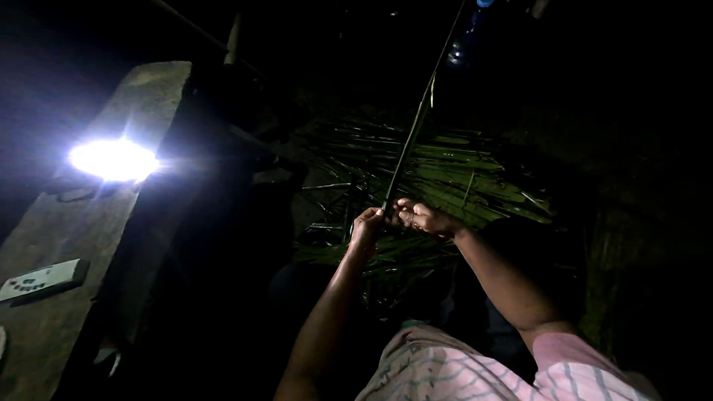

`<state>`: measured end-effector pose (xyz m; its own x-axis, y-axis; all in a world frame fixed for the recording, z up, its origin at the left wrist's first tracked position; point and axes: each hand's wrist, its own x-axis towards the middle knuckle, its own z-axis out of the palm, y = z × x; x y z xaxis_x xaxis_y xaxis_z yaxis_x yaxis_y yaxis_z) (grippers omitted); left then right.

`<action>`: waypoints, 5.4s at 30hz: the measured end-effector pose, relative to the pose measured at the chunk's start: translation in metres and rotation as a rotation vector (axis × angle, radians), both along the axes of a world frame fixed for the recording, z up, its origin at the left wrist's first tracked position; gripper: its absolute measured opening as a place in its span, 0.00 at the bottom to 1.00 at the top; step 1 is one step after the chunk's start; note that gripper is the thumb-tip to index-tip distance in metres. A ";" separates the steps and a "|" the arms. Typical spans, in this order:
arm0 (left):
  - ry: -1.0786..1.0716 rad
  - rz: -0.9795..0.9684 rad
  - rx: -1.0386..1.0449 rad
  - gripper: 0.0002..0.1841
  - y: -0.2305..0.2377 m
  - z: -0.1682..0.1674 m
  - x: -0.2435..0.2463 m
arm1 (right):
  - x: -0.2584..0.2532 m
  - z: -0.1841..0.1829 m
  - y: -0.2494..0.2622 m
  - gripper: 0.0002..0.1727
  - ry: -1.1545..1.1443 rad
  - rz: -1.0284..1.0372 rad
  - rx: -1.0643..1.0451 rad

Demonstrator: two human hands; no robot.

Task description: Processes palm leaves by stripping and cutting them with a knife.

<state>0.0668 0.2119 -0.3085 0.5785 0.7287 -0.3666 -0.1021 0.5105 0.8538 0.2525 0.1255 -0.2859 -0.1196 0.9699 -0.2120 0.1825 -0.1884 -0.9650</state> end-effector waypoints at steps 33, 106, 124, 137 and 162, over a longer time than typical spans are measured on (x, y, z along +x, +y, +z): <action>0.337 0.030 0.622 0.09 -0.017 0.000 0.004 | -0.034 -0.005 0.009 0.09 -0.067 -0.324 0.165; 0.287 0.040 0.677 0.05 -0.021 0.051 -0.027 | -0.050 0.008 -0.003 0.17 0.158 -0.267 0.271; 0.329 -0.063 0.929 0.10 -0.013 0.054 -0.105 | 0.009 0.026 -0.013 0.08 0.417 -0.751 0.317; 0.487 0.028 0.960 0.11 0.006 0.083 -0.235 | 0.078 0.035 -0.030 0.07 0.509 -0.975 0.520; 0.054 -0.287 0.031 0.13 -0.036 0.068 -0.071 | -0.071 0.007 -0.019 0.15 0.319 -0.228 0.357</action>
<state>-0.0041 0.1760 -0.2406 0.7427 0.5496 -0.3826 0.0892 0.4852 0.8699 0.1819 0.1070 -0.2785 0.0984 0.9839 0.1490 -0.1377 0.1618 -0.9772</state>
